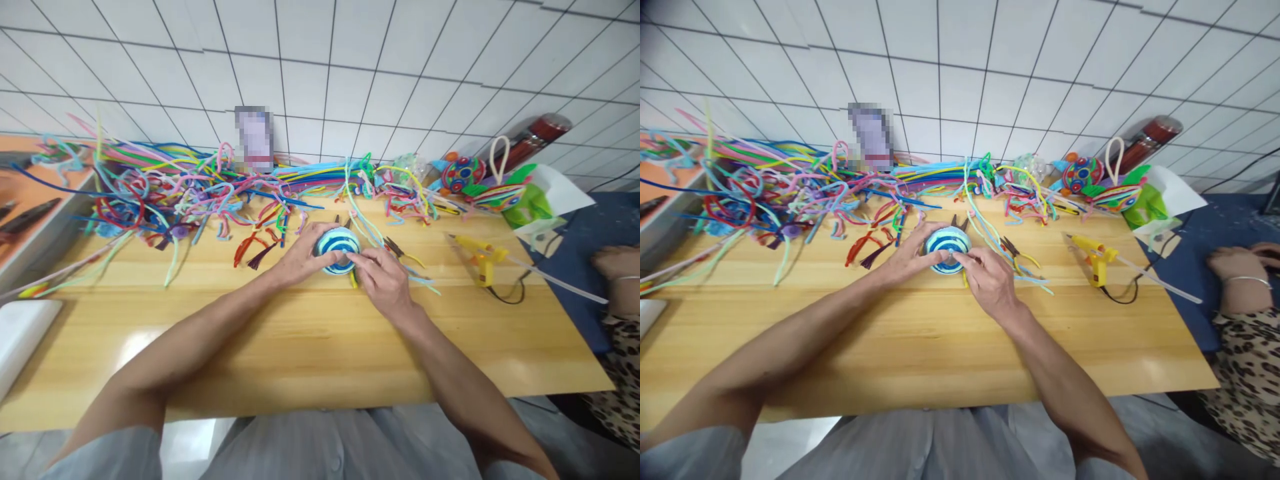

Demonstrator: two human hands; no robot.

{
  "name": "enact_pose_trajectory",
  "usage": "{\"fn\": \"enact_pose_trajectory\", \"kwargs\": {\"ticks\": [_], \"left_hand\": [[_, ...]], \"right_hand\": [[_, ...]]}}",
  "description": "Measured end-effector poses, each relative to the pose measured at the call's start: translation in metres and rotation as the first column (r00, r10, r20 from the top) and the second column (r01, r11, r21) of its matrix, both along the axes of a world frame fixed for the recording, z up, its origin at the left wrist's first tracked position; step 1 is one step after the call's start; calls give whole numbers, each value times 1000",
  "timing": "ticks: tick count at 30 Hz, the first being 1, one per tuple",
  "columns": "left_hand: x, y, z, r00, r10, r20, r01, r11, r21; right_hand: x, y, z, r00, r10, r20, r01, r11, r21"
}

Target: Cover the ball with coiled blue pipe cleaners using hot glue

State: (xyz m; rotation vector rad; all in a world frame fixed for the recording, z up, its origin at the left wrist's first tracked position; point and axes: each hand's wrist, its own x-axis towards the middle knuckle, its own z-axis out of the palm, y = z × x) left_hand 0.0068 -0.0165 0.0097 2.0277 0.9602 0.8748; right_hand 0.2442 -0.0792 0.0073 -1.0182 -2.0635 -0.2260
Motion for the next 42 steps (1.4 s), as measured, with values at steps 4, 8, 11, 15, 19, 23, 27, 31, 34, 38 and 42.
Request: {"fn": "enact_pose_trajectory", "kwargs": {"ticks": [4, 8, 11, 15, 19, 23, 27, 31, 34, 38, 42], "left_hand": [[3, -1, -1, 999, 5, 34, -5, 1000, 16], [8, -5, -4, 996, 53, 68, -55, 998, 31], [11, -8, -6, 993, 90, 76, -91, 996, 14], [12, -11, -3, 993, 99, 69, -100, 995, 10], [9, -8, 7, 996, 62, 66, -58, 997, -47], [10, -3, 11, 994, 34, 106, -20, 991, -131], [13, -3, 2, 985, 86, 150, -69, 990, -120], [15, -7, -7, 980, 133, 145, -130, 991, -26], [15, -11, -8, 980, 161, 116, -166, 986, 32], [15, -15, -9, 975, 205, 90, -210, 976, 60], [18, -18, -9, 975, 212, 62, -217, 972, 92]], "right_hand": [[0, 2, -1, 999, 17, -30, -16, 999, 34], [0, 1, -3, 999, 13, -45, -11, 999, 36], [1, 2, -3, 999, 2, -37, -1, 999, 36], [2, 2, -3, 1000, -3, -18, 3, 999, 34], [1, 1, -4, 1000, 12, -20, -12, 1000, 9], [0, -1, -6, 999, 14, -42, -15, 1000, -25], [2, -1, -6, 1000, -16, -24, 15, 999, -39], [4, 0, -5, 1000, -15, -16, 15, 1000, -21], [4, 0, -3, 1000, -7, -18, 7, 1000, 2], [5, -1, -2, 1000, -5, -16, 5, 1000, 2], [5, 0, -3, 1000, -5, -17, 5, 1000, -6]]}}
